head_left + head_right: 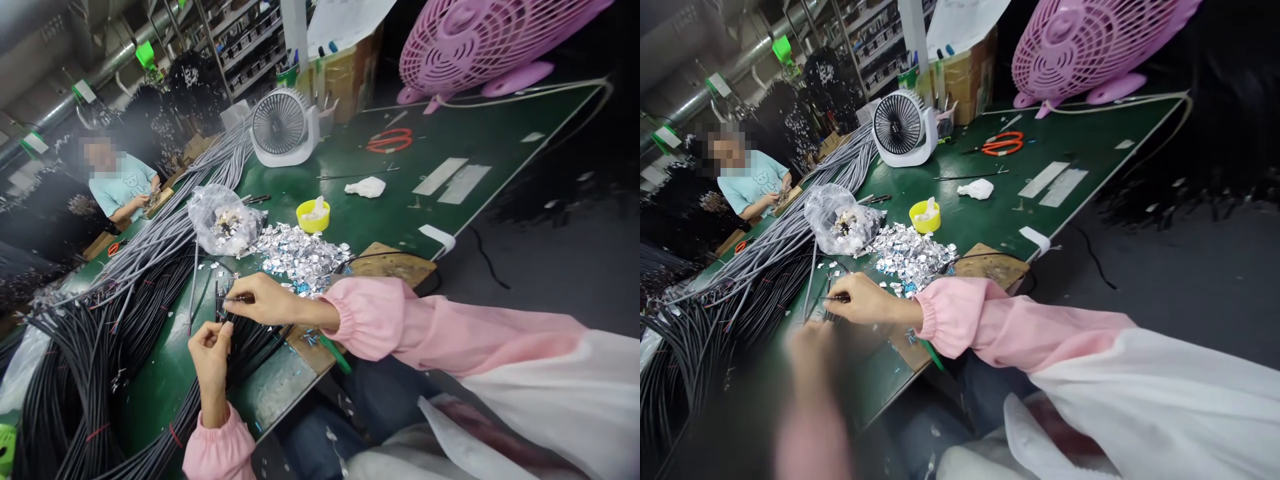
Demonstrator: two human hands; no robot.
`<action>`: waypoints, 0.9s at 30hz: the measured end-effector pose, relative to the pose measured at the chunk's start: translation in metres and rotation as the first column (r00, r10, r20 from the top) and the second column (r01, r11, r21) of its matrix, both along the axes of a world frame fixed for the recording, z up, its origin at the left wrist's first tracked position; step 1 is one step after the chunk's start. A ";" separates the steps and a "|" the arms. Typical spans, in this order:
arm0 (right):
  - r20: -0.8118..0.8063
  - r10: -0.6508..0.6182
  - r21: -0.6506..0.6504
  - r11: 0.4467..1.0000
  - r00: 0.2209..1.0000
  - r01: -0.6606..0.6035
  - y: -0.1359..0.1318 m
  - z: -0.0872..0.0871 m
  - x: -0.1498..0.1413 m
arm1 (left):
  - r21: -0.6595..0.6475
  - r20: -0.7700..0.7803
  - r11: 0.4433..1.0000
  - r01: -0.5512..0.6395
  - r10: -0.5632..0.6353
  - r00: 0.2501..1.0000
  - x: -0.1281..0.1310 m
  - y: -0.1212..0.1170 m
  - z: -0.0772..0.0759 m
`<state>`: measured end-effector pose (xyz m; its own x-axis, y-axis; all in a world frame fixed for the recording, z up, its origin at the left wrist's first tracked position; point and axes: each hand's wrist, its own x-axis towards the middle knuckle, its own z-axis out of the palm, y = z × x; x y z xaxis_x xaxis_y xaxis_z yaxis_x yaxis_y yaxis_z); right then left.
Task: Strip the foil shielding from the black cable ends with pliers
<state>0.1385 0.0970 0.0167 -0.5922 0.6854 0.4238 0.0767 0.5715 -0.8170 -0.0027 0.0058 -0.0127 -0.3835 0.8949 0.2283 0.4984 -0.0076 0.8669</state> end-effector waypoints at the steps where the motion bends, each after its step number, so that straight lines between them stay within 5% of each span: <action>1: 0.004 0.001 0.011 1.000 1.000 -0.001 -0.002 0.000 -0.001 | 0.000 -0.003 1.000 0.004 -0.004 1.000 0.000 0.000 0.000; 12: -0.016 -0.048 0.290 0.956 0.999 0.050 -0.002 -0.017 -0.003 | -0.048 0.059 0.999 -0.011 0.013 0.998 0.002 0.002 -0.001; 17: -0.008 0.127 0.447 0.887 0.992 -0.110 -0.008 -0.023 -0.003 | -0.021 0.062 0.998 -0.064 0.066 0.996 0.000 0.001 -0.002; 19: -0.085 0.112 0.374 0.924 0.990 -0.072 -0.009 -0.021 -0.003 | 0.004 0.037 0.997 -0.080 0.080 0.996 0.001 0.001 -0.001; 22: -0.171 -0.085 0.120 0.987 0.982 0.106 -0.009 -0.013 -0.004 | 0.034 0.012 0.995 -0.092 0.092 0.996 0.004 0.001 0.003; 27: 0.010 -0.072 -0.162 0.984 0.997 0.073 -0.007 -0.002 -0.002 | 0.060 -0.038 0.995 -0.085 0.088 0.995 0.008 0.001 0.006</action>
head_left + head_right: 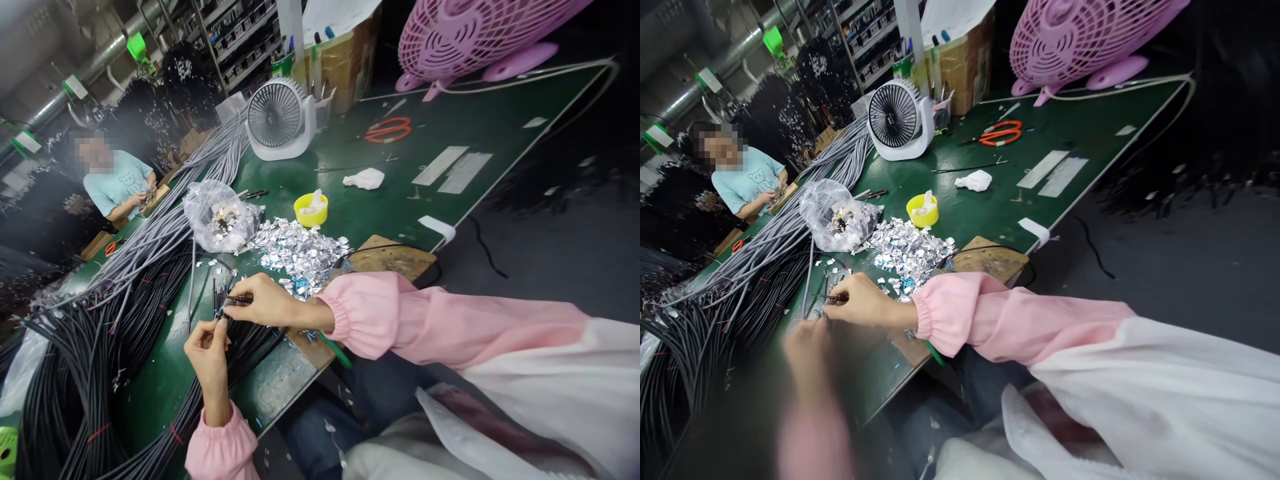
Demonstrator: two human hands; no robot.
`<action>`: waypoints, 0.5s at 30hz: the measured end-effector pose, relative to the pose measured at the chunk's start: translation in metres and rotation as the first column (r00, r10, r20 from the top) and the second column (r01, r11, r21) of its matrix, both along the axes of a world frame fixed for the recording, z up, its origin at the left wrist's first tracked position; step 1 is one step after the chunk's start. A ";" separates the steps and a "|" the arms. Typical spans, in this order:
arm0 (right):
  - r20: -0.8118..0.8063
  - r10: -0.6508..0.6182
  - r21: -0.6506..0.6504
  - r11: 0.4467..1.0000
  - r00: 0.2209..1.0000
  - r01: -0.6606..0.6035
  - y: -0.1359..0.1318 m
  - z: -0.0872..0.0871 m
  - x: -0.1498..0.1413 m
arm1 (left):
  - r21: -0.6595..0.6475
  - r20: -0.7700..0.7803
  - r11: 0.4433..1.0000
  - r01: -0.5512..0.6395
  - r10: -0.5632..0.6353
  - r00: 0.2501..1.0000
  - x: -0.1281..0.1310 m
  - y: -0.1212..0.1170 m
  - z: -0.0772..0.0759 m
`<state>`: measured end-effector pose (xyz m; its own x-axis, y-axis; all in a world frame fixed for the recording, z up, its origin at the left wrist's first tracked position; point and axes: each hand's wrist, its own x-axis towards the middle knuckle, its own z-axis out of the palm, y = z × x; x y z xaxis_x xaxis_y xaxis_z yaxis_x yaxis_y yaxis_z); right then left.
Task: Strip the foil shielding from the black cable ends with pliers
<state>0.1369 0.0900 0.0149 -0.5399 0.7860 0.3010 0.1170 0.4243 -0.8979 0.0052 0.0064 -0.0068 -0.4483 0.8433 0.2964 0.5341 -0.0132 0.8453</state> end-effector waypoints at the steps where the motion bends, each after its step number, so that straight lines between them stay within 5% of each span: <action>1: 0.021 0.010 -0.036 0.999 1.000 -0.009 0.000 0.001 0.000 | 0.002 -0.010 1.000 0.001 -0.001 1.000 0.000 0.000 0.000; 7: 0.014 0.015 -0.070 0.997 1.000 -0.014 -0.001 0.001 -0.001 | 0.027 -0.063 1.000 -0.007 0.009 0.998 0.002 0.001 -0.001; 11: -0.090 -0.039 0.217 0.974 0.995 0.058 -0.003 -0.009 -0.002 | 0.046 -0.023 0.999 -0.007 0.008 1.000 0.000 0.001 -0.005; 15: -0.169 0.004 0.555 0.827 0.986 0.092 -0.004 -0.022 -0.001 | 0.041 0.062 0.999 -0.016 0.013 0.998 -0.004 -0.001 -0.012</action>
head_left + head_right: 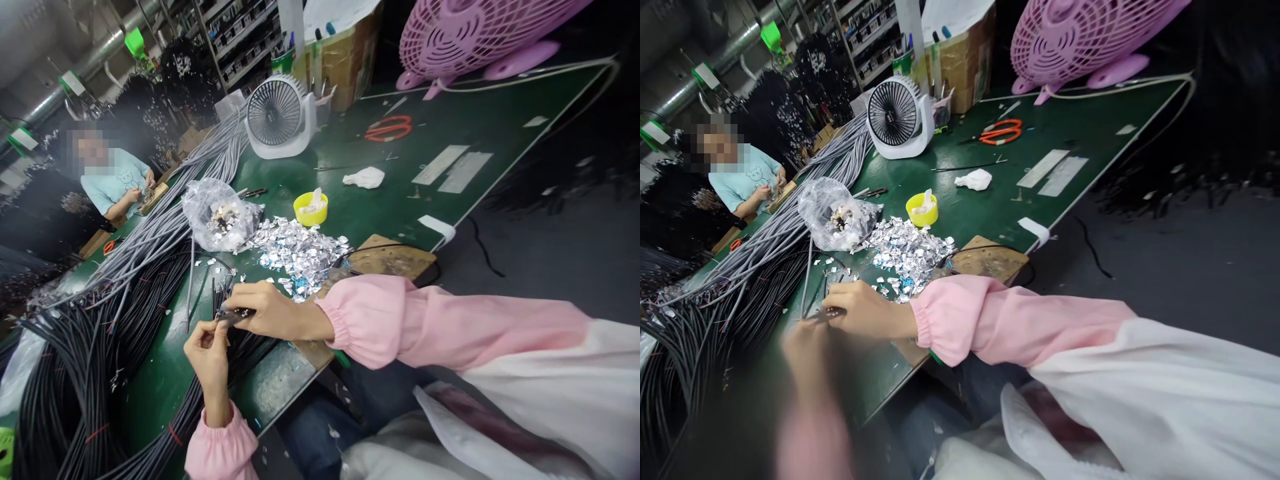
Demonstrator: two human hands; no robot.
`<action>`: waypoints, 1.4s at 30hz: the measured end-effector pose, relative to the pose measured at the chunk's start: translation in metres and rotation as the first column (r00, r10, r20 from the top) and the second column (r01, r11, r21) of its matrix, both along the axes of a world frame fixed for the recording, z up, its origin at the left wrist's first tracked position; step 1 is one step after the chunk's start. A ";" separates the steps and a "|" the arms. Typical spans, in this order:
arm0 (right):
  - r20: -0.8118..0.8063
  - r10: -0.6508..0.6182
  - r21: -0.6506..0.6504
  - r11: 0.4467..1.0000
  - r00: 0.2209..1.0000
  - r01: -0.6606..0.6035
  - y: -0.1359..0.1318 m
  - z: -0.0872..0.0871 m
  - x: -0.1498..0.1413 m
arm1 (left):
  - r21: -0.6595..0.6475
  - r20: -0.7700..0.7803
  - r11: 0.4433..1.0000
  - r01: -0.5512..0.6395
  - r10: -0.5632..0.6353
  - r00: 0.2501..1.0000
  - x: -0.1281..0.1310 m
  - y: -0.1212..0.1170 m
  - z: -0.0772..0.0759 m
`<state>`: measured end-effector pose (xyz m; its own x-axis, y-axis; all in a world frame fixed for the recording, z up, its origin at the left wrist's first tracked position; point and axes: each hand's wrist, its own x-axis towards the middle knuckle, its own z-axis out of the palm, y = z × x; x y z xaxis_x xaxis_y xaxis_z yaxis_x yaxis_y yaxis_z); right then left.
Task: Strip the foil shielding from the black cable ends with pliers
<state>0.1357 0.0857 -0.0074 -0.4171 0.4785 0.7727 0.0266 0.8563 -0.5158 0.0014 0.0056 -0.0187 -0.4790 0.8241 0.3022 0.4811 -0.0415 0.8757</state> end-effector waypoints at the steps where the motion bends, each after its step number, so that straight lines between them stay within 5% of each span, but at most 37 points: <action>1: 0.009 0.020 0.066 0.998 1.000 -0.021 0.000 -0.002 0.000 | 0.002 0.009 1.000 -0.003 0.003 1.000 -0.001 0.000 -0.001; 3: 0.016 0.071 0.097 0.993 0.997 -0.073 -0.001 -0.005 -0.001 | 0.006 0.009 1.000 -0.011 0.011 1.000 -0.002 -0.001 -0.003; 6: -0.051 0.073 -0.105 0.991 0.996 -0.078 -0.002 0.000 -0.002 | 0.013 0.000 1.000 -0.023 0.023 1.000 -0.002 0.000 0.000; 10: -0.008 -0.009 -0.450 0.893 1.000 0.005 0.000 0.014 -0.002 | 0.011 -0.078 0.999 -0.036 0.036 0.996 0.002 0.001 0.006; 14: 0.107 0.086 -0.575 0.818 0.991 -0.009 0.000 0.021 0.000 | -0.008 -0.164 0.999 -0.037 0.035 0.986 0.005 0.002 0.009; 36: 0.123 0.123 -0.432 0.900 0.985 -0.059 0.004 0.013 -0.001 | -0.078 -0.157 0.997 0.024 -0.036 0.987 0.000 0.000 0.007; 42: 0.101 0.135 -0.431 0.899 0.986 -0.079 0.006 0.009 0.000 | -0.104 -0.122 0.993 -0.055 0.042 0.992 -0.002 0.001 0.007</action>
